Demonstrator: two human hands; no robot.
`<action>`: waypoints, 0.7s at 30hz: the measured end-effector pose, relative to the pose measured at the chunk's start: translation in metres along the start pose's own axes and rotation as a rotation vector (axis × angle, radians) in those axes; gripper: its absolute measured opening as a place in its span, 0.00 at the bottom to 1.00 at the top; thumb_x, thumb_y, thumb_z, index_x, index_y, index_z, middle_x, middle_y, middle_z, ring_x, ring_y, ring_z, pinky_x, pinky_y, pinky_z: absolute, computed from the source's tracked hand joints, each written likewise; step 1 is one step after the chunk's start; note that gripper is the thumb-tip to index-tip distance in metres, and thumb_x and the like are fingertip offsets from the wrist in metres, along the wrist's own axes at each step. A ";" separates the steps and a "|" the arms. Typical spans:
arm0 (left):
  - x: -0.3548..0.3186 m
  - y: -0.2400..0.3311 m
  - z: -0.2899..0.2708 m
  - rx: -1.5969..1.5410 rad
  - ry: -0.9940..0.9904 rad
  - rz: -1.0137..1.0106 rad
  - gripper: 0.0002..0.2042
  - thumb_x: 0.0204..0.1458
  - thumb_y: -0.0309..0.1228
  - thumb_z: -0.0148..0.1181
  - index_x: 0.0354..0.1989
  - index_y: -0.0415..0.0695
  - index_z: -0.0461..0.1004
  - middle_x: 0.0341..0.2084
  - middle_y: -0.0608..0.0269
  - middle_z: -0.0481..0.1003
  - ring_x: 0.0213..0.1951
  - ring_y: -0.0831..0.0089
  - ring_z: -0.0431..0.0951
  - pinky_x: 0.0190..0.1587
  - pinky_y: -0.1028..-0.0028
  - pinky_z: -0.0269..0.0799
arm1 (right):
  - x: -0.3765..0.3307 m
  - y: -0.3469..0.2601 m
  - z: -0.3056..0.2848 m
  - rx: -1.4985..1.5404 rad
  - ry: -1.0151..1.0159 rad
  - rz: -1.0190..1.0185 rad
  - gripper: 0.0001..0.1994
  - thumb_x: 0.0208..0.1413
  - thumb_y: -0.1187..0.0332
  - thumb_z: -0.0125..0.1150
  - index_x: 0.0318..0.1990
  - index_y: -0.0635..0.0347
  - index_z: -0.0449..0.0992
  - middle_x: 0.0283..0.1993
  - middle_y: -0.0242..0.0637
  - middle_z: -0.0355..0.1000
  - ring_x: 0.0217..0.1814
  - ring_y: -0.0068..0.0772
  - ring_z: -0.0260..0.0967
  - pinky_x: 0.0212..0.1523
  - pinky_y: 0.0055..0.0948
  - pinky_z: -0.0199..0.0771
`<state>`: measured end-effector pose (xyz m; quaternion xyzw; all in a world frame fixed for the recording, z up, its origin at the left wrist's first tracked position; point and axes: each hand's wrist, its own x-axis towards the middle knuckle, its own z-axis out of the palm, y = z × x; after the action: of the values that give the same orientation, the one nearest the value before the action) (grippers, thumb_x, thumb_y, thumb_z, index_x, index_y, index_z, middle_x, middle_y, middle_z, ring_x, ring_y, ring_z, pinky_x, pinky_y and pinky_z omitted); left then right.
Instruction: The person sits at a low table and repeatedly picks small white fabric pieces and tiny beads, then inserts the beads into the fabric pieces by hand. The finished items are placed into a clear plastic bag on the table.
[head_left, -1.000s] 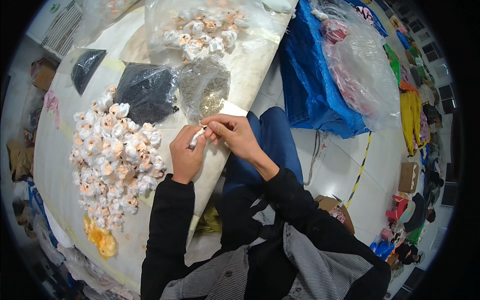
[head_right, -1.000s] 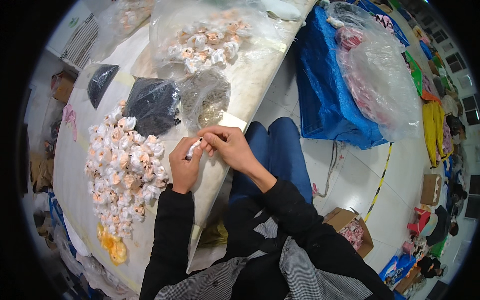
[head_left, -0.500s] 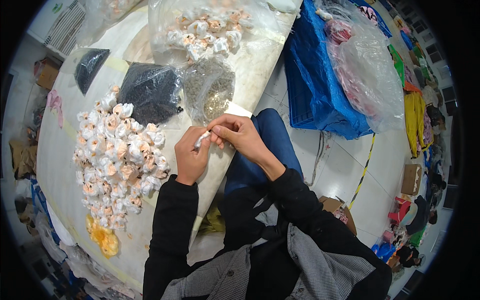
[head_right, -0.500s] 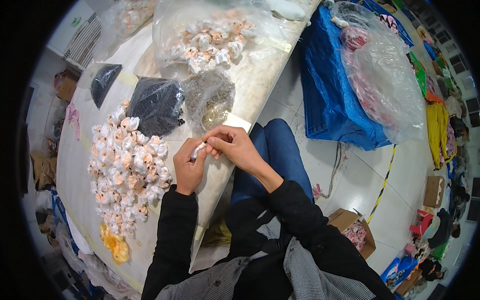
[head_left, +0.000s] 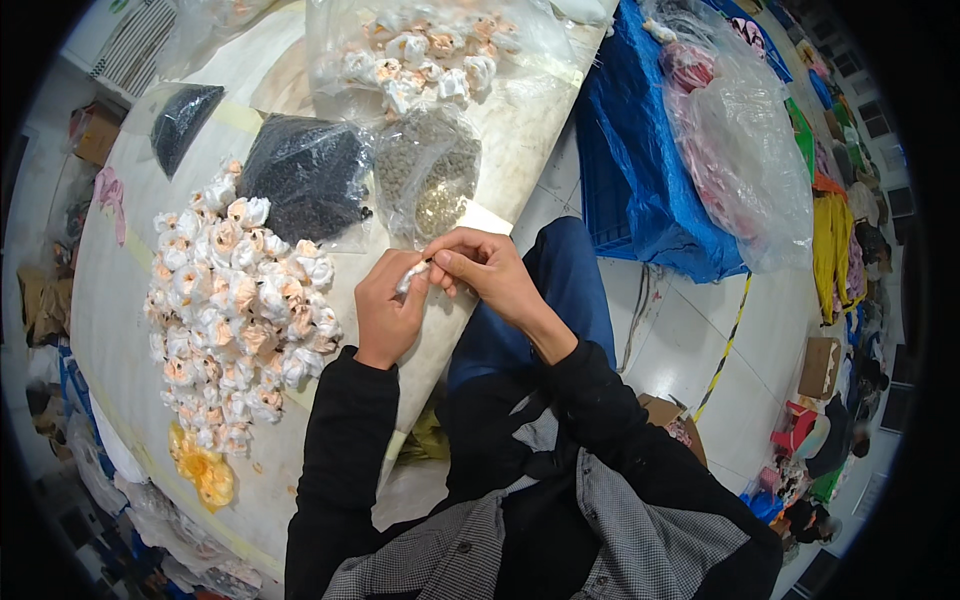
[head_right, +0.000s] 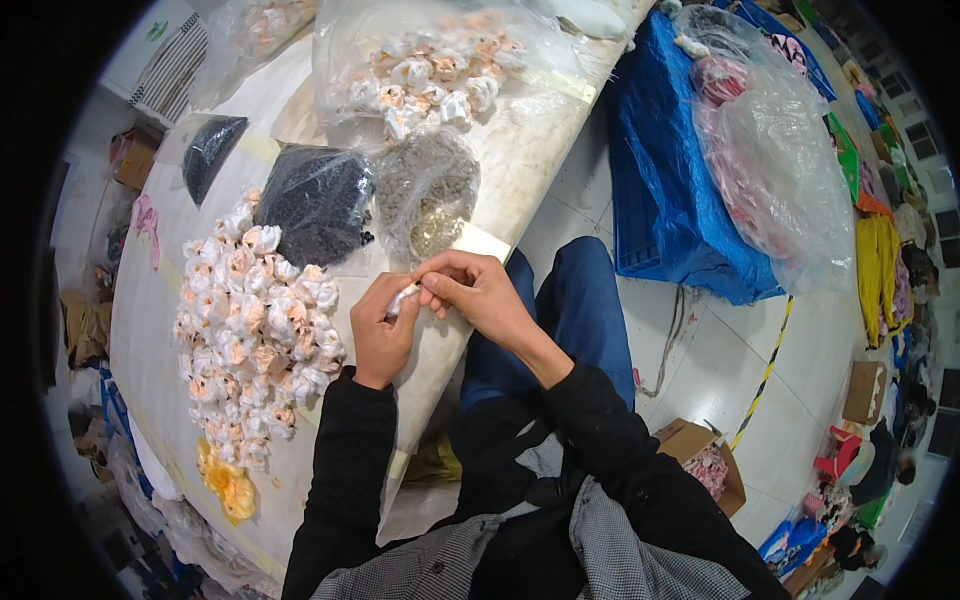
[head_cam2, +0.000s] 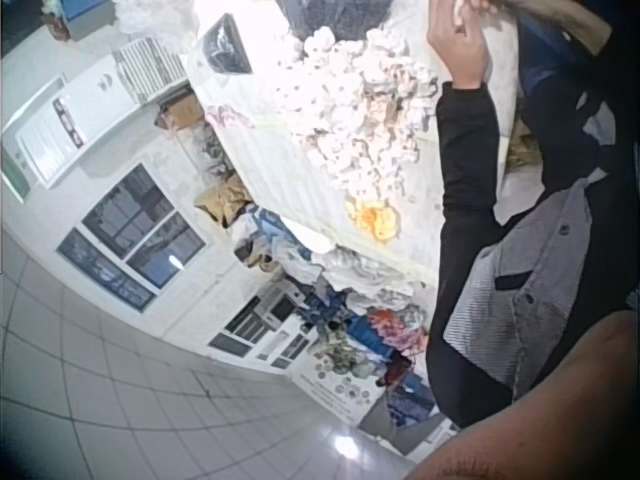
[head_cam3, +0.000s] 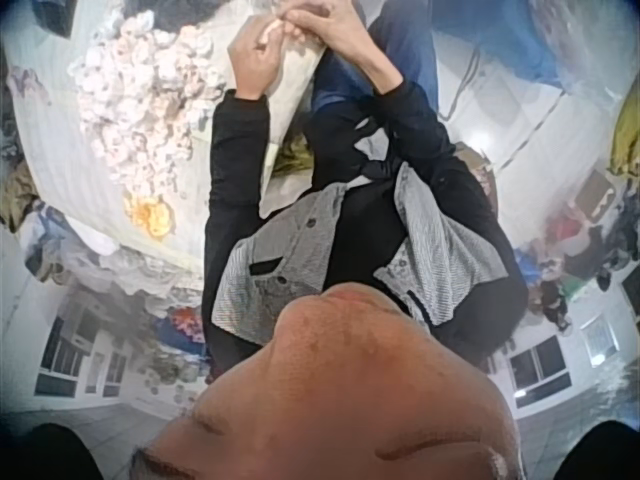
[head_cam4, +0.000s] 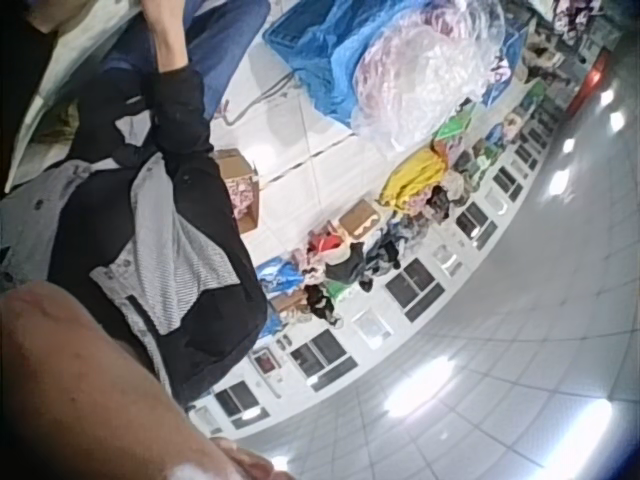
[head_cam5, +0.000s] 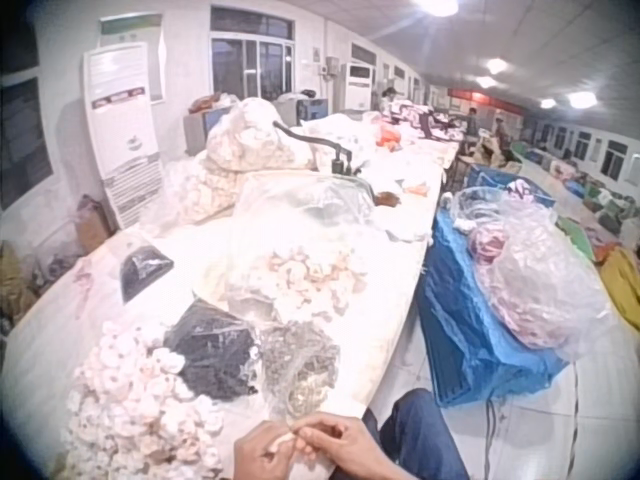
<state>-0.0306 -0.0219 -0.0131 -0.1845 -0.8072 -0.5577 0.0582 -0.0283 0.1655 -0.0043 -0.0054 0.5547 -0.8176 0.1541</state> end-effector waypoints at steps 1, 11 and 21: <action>0.000 0.001 0.000 0.000 0.003 -0.002 0.09 0.58 0.22 0.60 0.45 0.36 0.79 0.36 0.51 0.80 0.36 0.56 0.82 0.39 0.68 0.75 | 0.000 0.000 0.001 0.005 0.005 0.000 0.10 0.71 0.71 0.61 0.51 0.68 0.81 0.37 0.34 0.80 0.35 0.17 0.72 0.40 0.20 0.76; 0.000 0.005 0.001 -0.004 0.025 -0.015 0.08 0.58 0.22 0.60 0.45 0.36 0.79 0.35 0.51 0.79 0.35 0.56 0.82 0.38 0.67 0.75 | -0.001 0.009 0.009 0.062 0.018 -0.050 0.09 0.71 0.69 0.61 0.50 0.66 0.81 0.36 0.30 0.79 0.34 0.15 0.72 0.37 0.18 0.74; -0.002 0.009 0.002 0.110 0.028 0.014 0.09 0.57 0.22 0.60 0.45 0.39 0.79 0.40 0.54 0.80 0.34 0.57 0.82 0.33 0.65 0.77 | -0.008 0.005 0.024 -0.592 0.288 -0.298 0.06 0.64 0.73 0.66 0.45 0.65 0.79 0.31 0.31 0.78 0.31 0.17 0.74 0.34 0.23 0.75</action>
<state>-0.0248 -0.0174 -0.0066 -0.1787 -0.8345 -0.5145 0.0834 -0.0150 0.1443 0.0015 -0.0151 0.7768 -0.6272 -0.0546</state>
